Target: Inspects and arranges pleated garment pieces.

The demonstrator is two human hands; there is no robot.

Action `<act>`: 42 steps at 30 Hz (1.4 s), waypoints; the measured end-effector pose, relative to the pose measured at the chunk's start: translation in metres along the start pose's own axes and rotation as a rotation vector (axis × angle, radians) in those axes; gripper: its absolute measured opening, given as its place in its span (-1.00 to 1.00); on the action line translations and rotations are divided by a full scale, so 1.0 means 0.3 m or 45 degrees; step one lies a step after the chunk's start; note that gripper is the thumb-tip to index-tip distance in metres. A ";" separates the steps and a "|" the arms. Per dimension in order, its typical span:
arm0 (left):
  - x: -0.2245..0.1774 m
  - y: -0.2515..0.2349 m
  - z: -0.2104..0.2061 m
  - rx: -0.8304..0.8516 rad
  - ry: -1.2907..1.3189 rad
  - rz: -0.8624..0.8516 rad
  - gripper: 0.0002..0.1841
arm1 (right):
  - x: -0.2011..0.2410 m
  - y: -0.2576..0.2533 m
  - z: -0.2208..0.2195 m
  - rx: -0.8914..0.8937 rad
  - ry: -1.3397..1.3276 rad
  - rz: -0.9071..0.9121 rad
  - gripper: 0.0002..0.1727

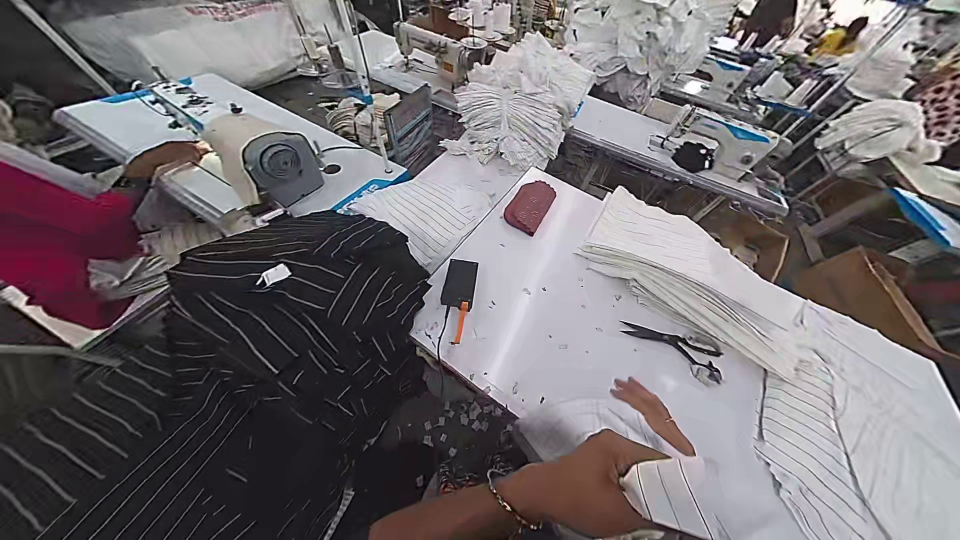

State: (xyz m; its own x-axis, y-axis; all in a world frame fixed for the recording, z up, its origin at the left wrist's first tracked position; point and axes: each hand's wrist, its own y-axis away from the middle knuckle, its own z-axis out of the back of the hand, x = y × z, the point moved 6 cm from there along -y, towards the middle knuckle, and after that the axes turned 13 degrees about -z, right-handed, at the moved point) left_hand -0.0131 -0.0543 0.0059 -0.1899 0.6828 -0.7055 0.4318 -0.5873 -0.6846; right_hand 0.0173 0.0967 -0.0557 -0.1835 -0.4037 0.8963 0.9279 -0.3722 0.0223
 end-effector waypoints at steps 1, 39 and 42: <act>-0.061 -0.011 0.019 0.017 0.026 -0.090 -0.80 | -0.013 0.025 -0.013 -0.117 0.146 0.189 -0.70; 0.441 0.566 0.377 0.622 -1.882 0.447 -0.01 | -0.562 0.327 0.045 -0.235 0.830 -0.220 -0.15; 0.385 0.515 0.407 0.695 -1.587 0.582 -0.11 | -0.532 0.282 0.150 -0.011 0.527 -0.364 -0.56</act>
State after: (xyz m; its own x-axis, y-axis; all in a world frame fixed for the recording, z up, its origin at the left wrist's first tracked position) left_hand -0.0760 -0.1193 -0.2039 -0.8874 -0.2594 -0.3811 0.3326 -0.9327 -0.1397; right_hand 0.1398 0.1672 -0.1767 -0.5447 -0.5820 0.6039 0.8195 -0.5222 0.2360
